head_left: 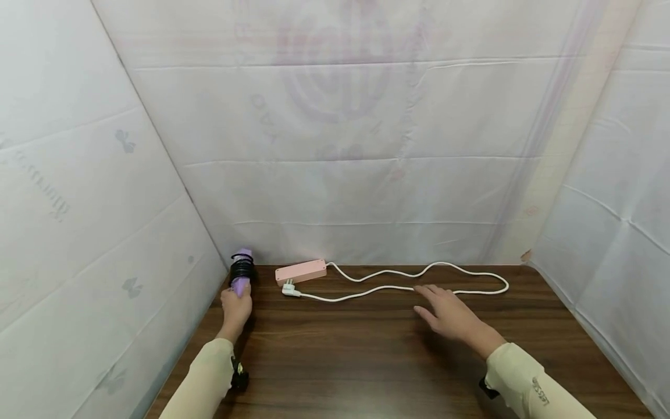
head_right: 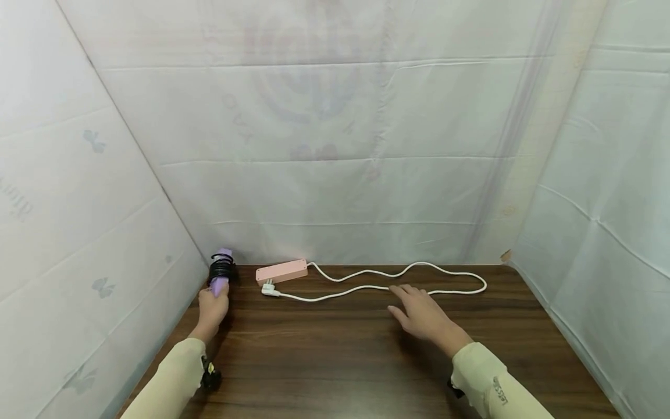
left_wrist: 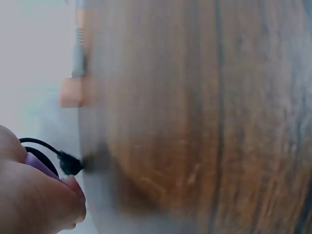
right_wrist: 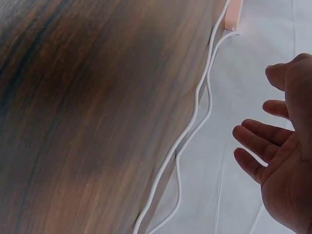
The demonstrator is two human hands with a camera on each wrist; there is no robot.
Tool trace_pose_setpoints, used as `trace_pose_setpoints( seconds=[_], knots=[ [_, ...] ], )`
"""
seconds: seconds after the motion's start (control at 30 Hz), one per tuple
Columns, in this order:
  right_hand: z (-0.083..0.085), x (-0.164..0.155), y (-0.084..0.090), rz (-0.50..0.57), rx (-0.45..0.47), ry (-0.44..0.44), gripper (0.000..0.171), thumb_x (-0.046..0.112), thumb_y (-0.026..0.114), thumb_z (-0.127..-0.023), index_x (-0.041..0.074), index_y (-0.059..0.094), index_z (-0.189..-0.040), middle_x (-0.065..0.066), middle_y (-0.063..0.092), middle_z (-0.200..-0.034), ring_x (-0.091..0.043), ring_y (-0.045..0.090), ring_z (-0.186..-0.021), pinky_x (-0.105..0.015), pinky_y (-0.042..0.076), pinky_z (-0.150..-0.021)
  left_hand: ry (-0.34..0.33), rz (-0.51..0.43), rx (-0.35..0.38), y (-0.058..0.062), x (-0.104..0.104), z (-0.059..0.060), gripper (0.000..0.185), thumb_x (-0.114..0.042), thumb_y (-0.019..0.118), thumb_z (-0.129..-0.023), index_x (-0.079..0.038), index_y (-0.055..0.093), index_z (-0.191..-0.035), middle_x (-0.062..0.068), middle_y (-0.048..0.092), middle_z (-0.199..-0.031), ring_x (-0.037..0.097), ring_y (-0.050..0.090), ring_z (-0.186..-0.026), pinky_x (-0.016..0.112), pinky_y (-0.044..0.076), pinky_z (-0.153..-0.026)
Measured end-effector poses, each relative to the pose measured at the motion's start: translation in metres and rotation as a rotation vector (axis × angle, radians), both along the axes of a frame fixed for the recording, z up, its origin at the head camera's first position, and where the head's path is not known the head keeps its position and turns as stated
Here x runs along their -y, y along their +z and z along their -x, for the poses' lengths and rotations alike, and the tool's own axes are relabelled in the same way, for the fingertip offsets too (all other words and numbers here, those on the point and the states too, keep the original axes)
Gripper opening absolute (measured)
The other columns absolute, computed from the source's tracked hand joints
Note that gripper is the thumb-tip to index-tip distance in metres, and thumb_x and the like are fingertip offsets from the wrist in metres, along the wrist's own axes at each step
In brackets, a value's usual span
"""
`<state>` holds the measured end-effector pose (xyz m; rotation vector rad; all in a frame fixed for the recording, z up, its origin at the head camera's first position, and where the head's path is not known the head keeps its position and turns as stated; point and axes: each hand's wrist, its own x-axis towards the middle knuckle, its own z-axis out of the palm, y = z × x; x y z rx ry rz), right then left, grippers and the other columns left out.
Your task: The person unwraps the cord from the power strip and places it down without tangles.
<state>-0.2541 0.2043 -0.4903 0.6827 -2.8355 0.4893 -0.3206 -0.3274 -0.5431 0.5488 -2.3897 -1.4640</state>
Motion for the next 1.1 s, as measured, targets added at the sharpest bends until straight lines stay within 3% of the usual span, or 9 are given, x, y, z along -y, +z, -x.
trace_pose_setpoints(
  seconds=[0.1, 0.2, 0.27, 0.37, 0.5, 0.63, 0.77, 0.93, 1.1],
  knots=[
    [-0.001, 0.000, 0.001, 0.010, -0.006, 0.006, 0.051, 0.029, 0.067, -0.106, 0.002, 0.058, -0.148, -0.022, 0.066, -0.143, -0.044, 0.066, -0.130, -0.072, 0.048, -0.107, -0.007, -0.099, 0.004, 0.012, 0.001, -0.007, 0.071, -0.042, 0.044, -0.112, 0.021, 0.038, -0.144, 0.036, 0.052, -0.135, 0.041, 0.052, -0.119, 0.051, 0.043, -0.104],
    [-0.001, 0.001, 0.000, 0.009, -0.015, 0.008, 0.051, 0.029, 0.067, -0.106, 0.002, 0.059, -0.148, -0.021, 0.067, -0.143, -0.044, 0.066, -0.130, -0.072, 0.048, -0.107, -0.024, -0.167, 0.015, 0.026, 0.000, -0.015, 0.066, -0.047, 0.043, -0.113, 0.015, 0.053, -0.133, 0.014, 0.069, -0.107, 0.023, 0.060, -0.099, 0.035, 0.047, -0.086],
    [-0.001, 0.002, 0.000, 0.008, -0.014, 0.006, 0.051, 0.029, 0.068, -0.105, 0.002, 0.059, -0.148, -0.021, 0.067, -0.143, -0.044, 0.066, -0.131, -0.071, 0.049, -0.107, -0.059, -0.226, 0.013, 0.035, -0.003, -0.019, 0.061, -0.046, 0.044, -0.113, 0.012, 0.059, -0.126, -0.001, 0.071, -0.088, 0.012, 0.062, -0.084, 0.025, 0.047, -0.073],
    [-0.001, 0.005, 0.000, 0.014, -0.005, 0.004, 0.051, 0.030, 0.067, -0.106, 0.002, 0.059, -0.148, -0.022, 0.066, -0.144, -0.044, 0.065, -0.132, -0.072, 0.048, -0.107, -0.145, -0.334, 0.003, 0.045, -0.012, -0.023, 0.054, -0.040, 0.047, -0.114, 0.011, 0.058, -0.124, -0.013, 0.066, -0.079, 0.003, 0.060, -0.071, 0.019, 0.046, -0.060],
    [-0.001, 0.011, 0.001, 0.024, 0.008, 0.009, 0.051, 0.032, 0.065, -0.107, 0.003, 0.058, -0.149, -0.022, 0.065, -0.145, -0.044, 0.063, -0.134, -0.072, 0.047, -0.109, -0.261, -0.443, -0.023, 0.057, -0.034, -0.029, 0.040, -0.031, 0.049, -0.114, 0.008, 0.058, -0.117, -0.011, 0.064, -0.078, 0.002, 0.056, -0.065, 0.018, 0.042, -0.054],
    [-0.001, 0.018, 0.002, 0.030, 0.025, 0.021, 0.052, 0.032, 0.064, -0.107, 0.002, 0.057, -0.150, -0.021, 0.064, -0.147, -0.044, 0.062, -0.136, -0.073, 0.045, -0.111, -0.330, -0.456, -0.033, 0.066, -0.063, -0.036, 0.033, -0.027, 0.052, -0.113, 0.005, 0.059, -0.108, -0.009, 0.063, -0.074, 0.004, 0.055, -0.060, 0.018, 0.040, -0.051],
    [-0.002, 0.024, 0.005, 0.027, 0.050, 0.025, 0.053, 0.033, 0.062, -0.108, 0.003, 0.056, -0.151, -0.021, 0.063, -0.149, -0.045, 0.061, -0.137, -0.074, 0.043, -0.112, -0.404, -0.456, -0.037, 0.074, -0.095, -0.040, 0.033, -0.024, 0.051, -0.113, 0.009, 0.055, -0.115, -0.008, 0.065, -0.075, 0.003, 0.055, -0.058, 0.018, 0.039, -0.050],
    [-0.001, 0.031, 0.006, 0.029, 0.050, 0.044, 0.053, 0.033, 0.062, -0.108, 0.003, 0.056, -0.151, -0.020, 0.063, -0.149, -0.043, 0.062, -0.137, -0.072, 0.045, -0.112, -0.465, -0.449, -0.032, 0.074, -0.128, -0.042, 0.034, -0.022, 0.052, -0.113, 0.010, 0.055, -0.122, -0.008, 0.065, -0.078, 0.004, 0.055, -0.058, 0.019, 0.039, -0.050],
    [0.000, 0.043, 0.007, 0.016, 0.008, 0.073, 0.050, 0.033, 0.063, -0.108, 0.006, 0.058, -0.150, -0.018, 0.066, -0.145, -0.040, 0.064, -0.134, -0.069, 0.048, -0.111, -0.493, -0.444, -0.026, 0.067, -0.149, -0.048, 0.035, -0.022, 0.054, -0.112, 0.009, 0.048, -0.127, 0.002, 0.067, -0.092, 0.005, 0.055, -0.063, 0.019, 0.042, -0.053]
  ],
)
